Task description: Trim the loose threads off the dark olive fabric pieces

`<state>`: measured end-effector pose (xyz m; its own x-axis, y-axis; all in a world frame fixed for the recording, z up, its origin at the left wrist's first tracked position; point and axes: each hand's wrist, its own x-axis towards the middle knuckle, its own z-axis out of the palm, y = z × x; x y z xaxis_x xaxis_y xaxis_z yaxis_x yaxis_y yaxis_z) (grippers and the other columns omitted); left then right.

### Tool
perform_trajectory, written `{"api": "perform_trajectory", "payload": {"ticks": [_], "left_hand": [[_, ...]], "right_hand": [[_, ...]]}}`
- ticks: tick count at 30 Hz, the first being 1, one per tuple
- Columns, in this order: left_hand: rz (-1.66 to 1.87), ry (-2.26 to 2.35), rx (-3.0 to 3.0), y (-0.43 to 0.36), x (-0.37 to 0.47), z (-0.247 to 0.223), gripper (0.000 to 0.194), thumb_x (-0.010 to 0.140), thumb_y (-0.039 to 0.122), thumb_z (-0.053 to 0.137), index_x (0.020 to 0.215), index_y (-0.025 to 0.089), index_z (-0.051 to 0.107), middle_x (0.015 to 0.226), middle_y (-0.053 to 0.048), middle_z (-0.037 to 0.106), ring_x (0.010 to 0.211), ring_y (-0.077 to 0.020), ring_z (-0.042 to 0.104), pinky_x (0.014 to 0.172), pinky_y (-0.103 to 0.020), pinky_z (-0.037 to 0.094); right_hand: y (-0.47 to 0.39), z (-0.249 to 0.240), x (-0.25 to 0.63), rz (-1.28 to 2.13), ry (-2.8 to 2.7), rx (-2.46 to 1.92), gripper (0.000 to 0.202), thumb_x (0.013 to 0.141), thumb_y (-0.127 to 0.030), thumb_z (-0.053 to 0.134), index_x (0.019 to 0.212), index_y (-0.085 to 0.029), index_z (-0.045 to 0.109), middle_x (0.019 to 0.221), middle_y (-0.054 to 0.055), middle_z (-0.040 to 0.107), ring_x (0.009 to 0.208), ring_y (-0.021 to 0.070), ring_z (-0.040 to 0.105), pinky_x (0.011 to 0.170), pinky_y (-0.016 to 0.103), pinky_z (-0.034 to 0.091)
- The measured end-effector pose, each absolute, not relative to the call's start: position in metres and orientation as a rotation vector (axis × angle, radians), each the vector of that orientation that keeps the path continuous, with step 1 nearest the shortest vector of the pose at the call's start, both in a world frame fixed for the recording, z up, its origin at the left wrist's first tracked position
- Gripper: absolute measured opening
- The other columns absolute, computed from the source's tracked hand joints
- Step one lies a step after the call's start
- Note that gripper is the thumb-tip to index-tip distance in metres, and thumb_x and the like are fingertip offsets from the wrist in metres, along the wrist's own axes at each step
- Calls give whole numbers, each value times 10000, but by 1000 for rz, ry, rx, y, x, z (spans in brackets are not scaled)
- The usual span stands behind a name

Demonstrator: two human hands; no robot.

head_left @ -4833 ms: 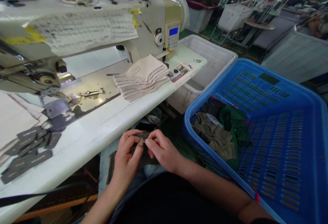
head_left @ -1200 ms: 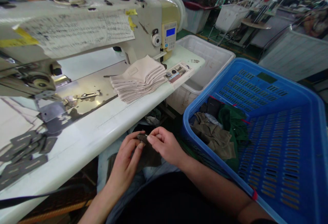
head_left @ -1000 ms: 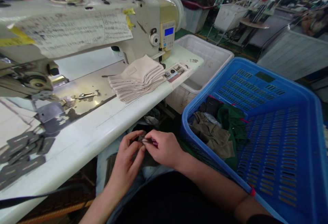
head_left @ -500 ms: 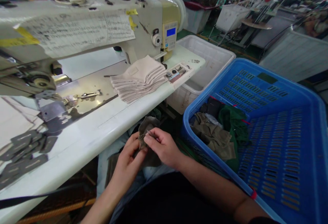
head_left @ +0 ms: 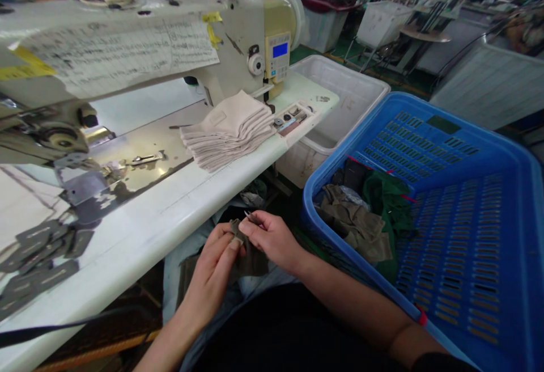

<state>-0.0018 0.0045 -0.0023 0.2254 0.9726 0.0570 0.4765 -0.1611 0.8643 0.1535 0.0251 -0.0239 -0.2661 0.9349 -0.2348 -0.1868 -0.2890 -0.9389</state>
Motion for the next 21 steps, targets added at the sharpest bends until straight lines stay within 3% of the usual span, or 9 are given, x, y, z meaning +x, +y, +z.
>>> {"api": "perform_trajectory", "payload": {"ticks": [4,7,21], "left_hand": [[815,1486,1815,7,-4,-10,377,971,433,435,691,236,592,840,-38,588,808,-212,569,719,-329,515],[806,1483,1849,7,-7,-12,361,974,427,440,714,231,595,877,-44,591,846,-215,575,760,-339,513],[824,1467,1900,6,-5,-8,369,978,398,434,693,230,599,892,-49,591,850,-215,581,779,-346,531]], "right_hand": [[18,-25,159,1393,-1231,-1170,215,960,-397,539,1066,-210,517,697,-53,524,649,127,515,653,265,428],[11,-20,162,1410,-1437,-1134,161,1010,-365,464,997,-214,518,717,-40,555,666,128,539,677,267,425],[17,-16,162,1546,-1452,-1137,181,979,-345,508,867,-206,532,633,-51,545,602,116,519,612,243,409]]}}
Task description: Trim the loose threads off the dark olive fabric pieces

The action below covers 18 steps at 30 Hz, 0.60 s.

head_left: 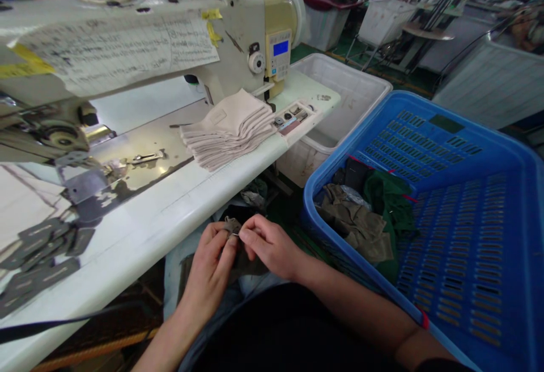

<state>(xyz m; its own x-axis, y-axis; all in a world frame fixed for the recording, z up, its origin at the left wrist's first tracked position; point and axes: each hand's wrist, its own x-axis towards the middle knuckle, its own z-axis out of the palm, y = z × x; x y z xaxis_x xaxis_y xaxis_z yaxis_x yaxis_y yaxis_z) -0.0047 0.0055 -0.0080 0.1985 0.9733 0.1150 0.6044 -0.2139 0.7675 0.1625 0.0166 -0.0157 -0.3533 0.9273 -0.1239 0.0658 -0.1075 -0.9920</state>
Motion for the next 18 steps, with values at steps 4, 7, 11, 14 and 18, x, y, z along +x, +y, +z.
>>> {"api": "perform_trajectory", "payload": {"ticks": [4,7,11,14,18], "left_hand": [[812,1471,1907,4,-4,-10,364,979,400,431,711,232,611,898,-52,590,846,-217,582,776,-347,537],[763,1476,1930,4,-5,-11,345,985,410,423,793,226,642,928,-57,592,859,-220,592,773,-350,536],[711,1471,1991,4,-6,-14,331,986,407,424,793,217,613,941,-61,588,863,-221,606,771,-357,531],[685,1496,2030,3,-6,-15,321,978,407,427,792,211,601,943,-69,589,846,-224,615,776,-379,534],[674,1542,2048,2,-4,-13,330,966,415,432,758,213,589,942,-75,600,826,-228,626,754,-388,537]], "right_hand": [[17,-17,163,1569,-1429,-1135,174,975,-337,509,862,-205,531,626,-54,544,601,115,523,626,247,426],[16,-19,162,1594,-1398,-1144,176,965,-338,524,853,-203,529,613,-57,538,575,111,517,602,243,423],[16,-24,161,1601,-1375,-1177,159,931,-320,583,835,-198,546,621,-54,542,565,106,520,567,228,423],[16,-27,160,1541,-1383,-1250,147,907,-309,620,821,-199,574,625,-46,551,584,113,536,564,225,427],[15,-28,157,1473,-1389,-1360,150,882,-310,651,798,-199,596,688,-15,628,658,137,606,584,232,444]]}}
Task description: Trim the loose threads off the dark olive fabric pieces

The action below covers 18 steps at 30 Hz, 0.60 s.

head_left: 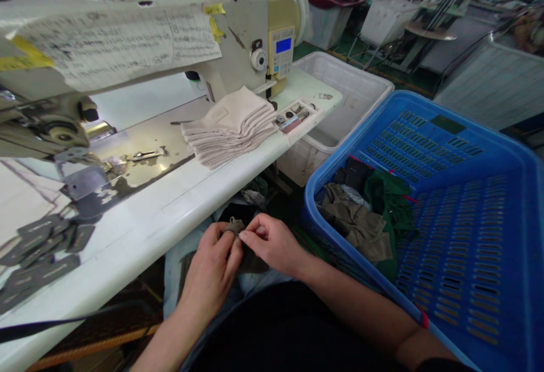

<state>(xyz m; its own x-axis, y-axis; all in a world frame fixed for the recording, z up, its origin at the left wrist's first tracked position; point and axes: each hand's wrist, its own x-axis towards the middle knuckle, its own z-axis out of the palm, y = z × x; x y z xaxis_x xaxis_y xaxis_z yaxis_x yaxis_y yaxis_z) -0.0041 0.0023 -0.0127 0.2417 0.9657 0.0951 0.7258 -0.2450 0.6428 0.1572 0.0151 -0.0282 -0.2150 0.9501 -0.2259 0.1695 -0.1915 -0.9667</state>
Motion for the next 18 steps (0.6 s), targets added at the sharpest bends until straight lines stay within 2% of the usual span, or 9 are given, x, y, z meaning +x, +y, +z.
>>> {"api": "perform_trajectory", "payload": {"ticks": [5,8,10,13,15,18], "left_hand": [[750,1492,1946,3,-3,-13,330,967,405,432,747,225,601,894,-57,602,815,-214,613,725,-348,548],[781,1453,1900,3,-3,-14,324,969,401,442,753,228,610,893,-54,604,825,-211,606,735,-337,549],[768,1432,1899,3,-3,-13,293,966,395,461,805,227,639,916,-56,606,850,-215,607,757,-341,546],[775,1389,1887,1,-1,-11,282,967,376,465,837,229,668,944,-59,612,874,-217,606,778,-341,538],[820,1374,1847,-1,-1,-10,307,967,365,459,785,229,665,997,-68,623,914,-219,610,790,-335,533],[892,1365,1737,-4,-3,-9,341,960,368,461,723,230,664,1125,-75,635,1065,-246,602,883,-350,522]], "right_hand": [[17,-26,160,1497,-1329,-1321,182,891,-359,642,825,-193,604,701,-18,628,650,127,591,585,229,438],[20,-24,163,1504,-1274,-1267,282,870,-446,677,969,-187,621,632,-61,545,580,111,515,560,229,406],[20,-23,164,1419,-1367,-1298,304,841,-441,717,1000,-193,643,639,-61,550,596,114,515,582,236,402],[18,-22,161,1227,-1578,-1302,154,886,-355,653,883,-201,658,732,-21,623,678,130,566,652,258,414],[17,-22,158,1173,-1524,-1292,161,909,-341,598,839,-200,634,756,-11,623,700,138,566,668,266,415],[19,-24,154,1362,-1185,-1264,230,900,-399,571,779,-203,576,692,-27,552,639,132,513,611,256,410]]}}
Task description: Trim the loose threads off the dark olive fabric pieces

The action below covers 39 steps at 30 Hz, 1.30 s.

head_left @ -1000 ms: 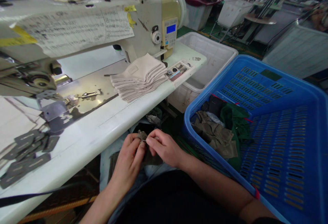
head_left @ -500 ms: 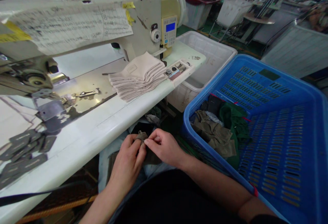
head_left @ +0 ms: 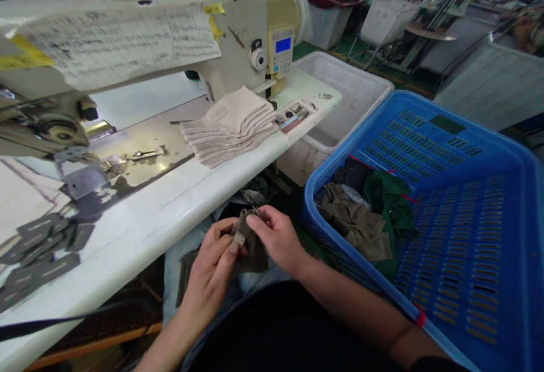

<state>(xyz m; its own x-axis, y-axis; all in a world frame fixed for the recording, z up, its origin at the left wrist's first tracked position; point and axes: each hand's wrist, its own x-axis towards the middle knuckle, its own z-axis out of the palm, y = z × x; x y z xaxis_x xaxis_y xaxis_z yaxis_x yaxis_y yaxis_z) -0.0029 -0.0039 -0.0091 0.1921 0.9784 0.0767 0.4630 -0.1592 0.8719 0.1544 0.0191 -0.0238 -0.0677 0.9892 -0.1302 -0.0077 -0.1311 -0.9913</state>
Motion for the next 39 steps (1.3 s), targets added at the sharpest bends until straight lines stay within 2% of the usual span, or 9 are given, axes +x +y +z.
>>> {"api": "perform_trajectory", "payload": {"ticks": [3,8,12,14,18,20,23,39], "left_hand": [[862,1340,1596,-1,-6,-10,356,946,381,461,708,227,676,1158,-71,652,1098,-260,600,962,-373,497],[755,1279,1529,7,-3,-9,376,944,377,441,653,219,620,853,-48,656,830,-221,617,790,-331,517],[866,1365,1664,6,5,-10,322,953,355,440,711,218,601,871,-49,630,832,-210,600,762,-320,503],[862,1418,1745,4,5,-14,284,959,344,434,768,217,601,897,-56,624,855,-215,596,789,-336,502],[773,1530,1860,3,-3,-22,264,967,348,424,788,221,571,910,-63,607,878,-231,587,820,-377,502],[740,1552,1900,4,-5,-22,266,967,362,427,782,224,560,925,-67,604,897,-241,588,841,-398,500],[711,1550,1942,4,-6,-19,286,972,392,429,782,225,560,949,-71,598,915,-248,588,856,-415,498],[623,1566,1961,2,-2,-14,321,984,423,392,795,215,547,975,-89,568,914,-258,587,855,-456,500]], "right_hand": [[22,-24,155,1530,-1077,-1192,235,872,-410,599,769,-201,562,668,-38,523,615,127,498,594,253,410],[20,-22,156,1548,-1237,-1082,179,863,-367,634,833,-193,610,736,-27,584,678,130,550,645,252,433],[19,-29,148,1650,-919,-1151,266,832,-439,646,771,-196,559,633,-64,466,561,100,422,557,238,373],[18,-32,146,1646,-877,-1183,257,836,-439,644,838,-198,555,628,-72,449,547,100,392,540,239,353],[11,-29,151,1364,-1073,-1204,214,945,-385,545,1065,-212,506,688,-63,491,618,126,466,622,259,400],[7,-25,154,1326,-1256,-1166,139,985,-347,483,1027,-217,509,709,-49,514,650,132,501,655,268,413],[5,-23,155,1440,-1415,-1174,113,976,-315,493,928,-216,517,681,-41,544,632,133,528,628,261,411],[14,-26,155,1567,-1337,-1239,144,915,-326,561,841,-208,526,614,-52,533,576,122,516,558,238,397]]}}
